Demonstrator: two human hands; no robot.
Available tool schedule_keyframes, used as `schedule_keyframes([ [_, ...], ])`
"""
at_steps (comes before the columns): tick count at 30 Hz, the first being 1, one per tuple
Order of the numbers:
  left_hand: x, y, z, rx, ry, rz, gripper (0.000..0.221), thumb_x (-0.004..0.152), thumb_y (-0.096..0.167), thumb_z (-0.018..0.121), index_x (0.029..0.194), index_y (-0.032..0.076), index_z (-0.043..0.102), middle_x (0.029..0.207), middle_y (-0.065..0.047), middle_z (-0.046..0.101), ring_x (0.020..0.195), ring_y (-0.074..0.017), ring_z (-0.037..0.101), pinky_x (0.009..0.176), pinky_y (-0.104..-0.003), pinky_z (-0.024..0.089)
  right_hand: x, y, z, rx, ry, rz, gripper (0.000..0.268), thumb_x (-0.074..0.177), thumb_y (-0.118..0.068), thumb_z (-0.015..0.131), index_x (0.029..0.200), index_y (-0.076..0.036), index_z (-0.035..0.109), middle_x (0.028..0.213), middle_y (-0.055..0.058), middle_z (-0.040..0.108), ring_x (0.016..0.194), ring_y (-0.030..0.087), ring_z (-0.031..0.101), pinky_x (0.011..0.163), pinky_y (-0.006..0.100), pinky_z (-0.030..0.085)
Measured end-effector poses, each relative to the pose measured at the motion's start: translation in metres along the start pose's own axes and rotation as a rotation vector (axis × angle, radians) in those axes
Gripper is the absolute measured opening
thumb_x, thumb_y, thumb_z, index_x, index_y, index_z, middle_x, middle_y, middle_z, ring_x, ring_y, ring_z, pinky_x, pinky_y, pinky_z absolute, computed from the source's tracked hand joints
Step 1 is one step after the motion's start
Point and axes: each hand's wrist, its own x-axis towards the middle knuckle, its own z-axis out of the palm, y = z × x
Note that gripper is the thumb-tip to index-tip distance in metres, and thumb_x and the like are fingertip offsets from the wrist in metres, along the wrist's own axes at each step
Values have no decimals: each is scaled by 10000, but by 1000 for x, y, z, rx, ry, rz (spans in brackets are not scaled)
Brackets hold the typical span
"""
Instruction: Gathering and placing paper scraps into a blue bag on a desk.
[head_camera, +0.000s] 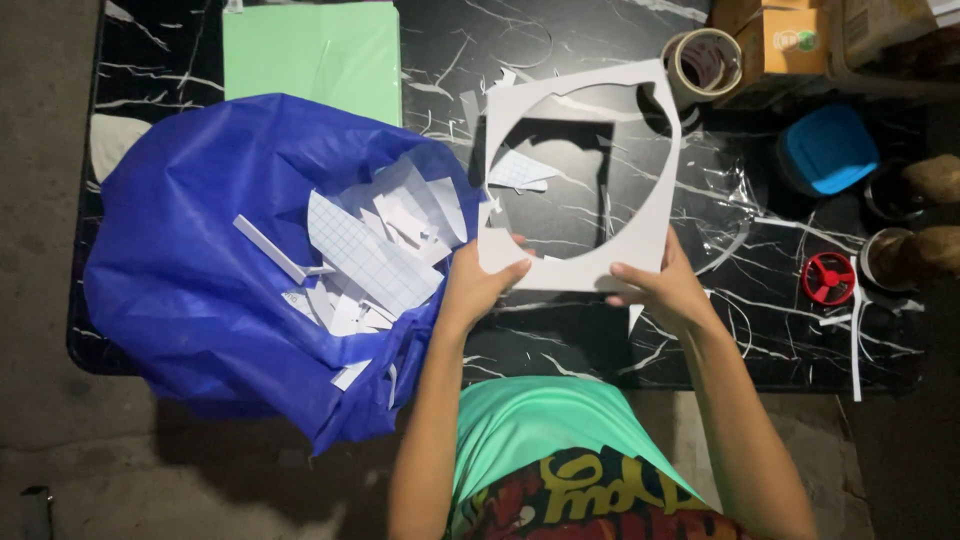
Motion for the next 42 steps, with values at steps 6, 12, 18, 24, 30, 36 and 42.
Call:
schedule_keyframes([
  [6, 0, 2, 20, 255, 302, 168, 283, 812, 75, 805, 1079, -2, 754, 952, -96, 817, 890, -153, 784, 811, -277, 585, 17, 11, 13, -115, 112, -215, 688, 769, -42, 817, 1352, -21, 452, 1065, 181, 680, 856, 291, 764, 535, 344, 627],
  [12, -7, 17, 23, 309, 422, 231, 340, 821, 99, 787, 1145, 11, 741, 959, -105, 809, 894, -186, 796, 818, -303, 597, 4, 11, 35, -114, 176, -319, 554, 801, -45, 822, 1237, -7, 483, 1054, 133, 696, 861, 227, 760, 563, 320, 611],
  [18, -9, 19, 32, 340, 499, 305, 315, 843, 111, 766, 1147, 29, 741, 960, -115, 805, 903, -204, 802, 811, -314, 609, -11, 4, 51, -166, 284, -401, 455, 835, -76, 834, 1162, -27, 522, 1032, 109, 698, 859, 185, 738, 572, 295, 654],
  [24, -1, -11, 32, 566, 465, 286, 260, 903, 114, 747, 1161, 90, 775, 928, -142, 790, 835, -265, 783, 748, -369, 599, -11, 33, 64, -290, 365, -583, 378, 890, -75, 809, 1168, -13, 561, 1014, 116, 736, 856, 176, 744, 622, 304, 617],
  [30, -3, -1, 36, 580, 503, 430, 263, 871, 98, 741, 1130, 100, 788, 863, -152, 756, 787, -305, 764, 679, -409, 590, -4, 13, 85, -426, 365, -647, 367, 909, -157, 796, 1181, 3, 610, 971, 150, 772, 814, 189, 767, 656, 312, 610],
  [36, 1, -10, 8, -13, 437, 303, 248, 979, 187, 709, 1082, -36, 739, 927, -115, 764, 756, -202, 729, 631, -355, 579, 34, 18, 29, -501, 246, -344, 513, 834, -265, 848, 1204, 13, 627, 990, 157, 763, 797, 219, 781, 625, 310, 649],
  [42, -2, -2, 10, -301, 340, 51, 409, 1024, 392, 582, 965, -6, 652, 743, -52, 665, 563, -100, 613, 430, -254, 463, 41, 37, 3, -887, 316, -464, 843, 738, -372, 921, 1329, 91, 540, 1128, 302, 676, 1009, 360, 691, 842, 452, 571],
])
